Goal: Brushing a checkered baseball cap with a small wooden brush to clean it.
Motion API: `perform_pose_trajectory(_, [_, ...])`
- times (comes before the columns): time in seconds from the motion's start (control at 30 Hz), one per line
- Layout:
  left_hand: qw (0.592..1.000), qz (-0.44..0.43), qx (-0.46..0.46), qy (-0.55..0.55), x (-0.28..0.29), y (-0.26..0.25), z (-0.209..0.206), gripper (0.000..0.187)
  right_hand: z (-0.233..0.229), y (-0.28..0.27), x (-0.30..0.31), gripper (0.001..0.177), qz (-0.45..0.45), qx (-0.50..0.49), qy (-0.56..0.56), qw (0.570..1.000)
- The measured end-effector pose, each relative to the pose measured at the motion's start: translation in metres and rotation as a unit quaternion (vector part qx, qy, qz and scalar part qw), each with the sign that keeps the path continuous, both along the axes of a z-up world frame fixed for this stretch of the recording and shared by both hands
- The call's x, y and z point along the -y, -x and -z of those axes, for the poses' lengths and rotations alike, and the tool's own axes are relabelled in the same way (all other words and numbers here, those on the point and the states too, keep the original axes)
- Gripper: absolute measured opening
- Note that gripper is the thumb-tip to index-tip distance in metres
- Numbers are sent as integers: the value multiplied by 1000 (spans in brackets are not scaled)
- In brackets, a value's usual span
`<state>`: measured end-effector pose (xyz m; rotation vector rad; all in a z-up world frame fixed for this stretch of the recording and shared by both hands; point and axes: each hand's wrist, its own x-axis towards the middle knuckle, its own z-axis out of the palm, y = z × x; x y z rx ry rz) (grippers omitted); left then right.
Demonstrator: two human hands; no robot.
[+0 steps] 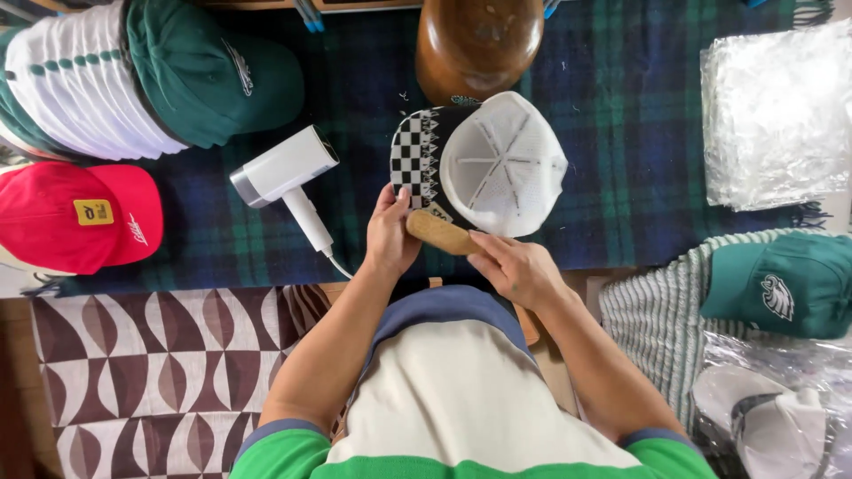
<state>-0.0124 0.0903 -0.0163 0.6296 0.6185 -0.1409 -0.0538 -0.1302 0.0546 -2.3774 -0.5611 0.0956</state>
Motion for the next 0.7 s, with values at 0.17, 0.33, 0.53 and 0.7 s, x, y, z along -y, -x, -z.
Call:
perform_pose_trajectory(0.17, [999,-27,1,-22,3,16,1,16,-15,5,-7,22,139,-37,-59,988])
perform_pose_trajectory(0.33, [991,-120,8,-64,-28,9,47,15,4,10,-2,36,212,-326,4,921])
perform_pose_trajectory(0.53, [985,-104,29,-137,-29,11,-18,17,46,20,72,41,303,-306,-336,837])
perform_pose_trajectory(0.7, [954,-68,96,-277,-10,15,-41,23,150,-28,124,30,409,-322,-222,824])
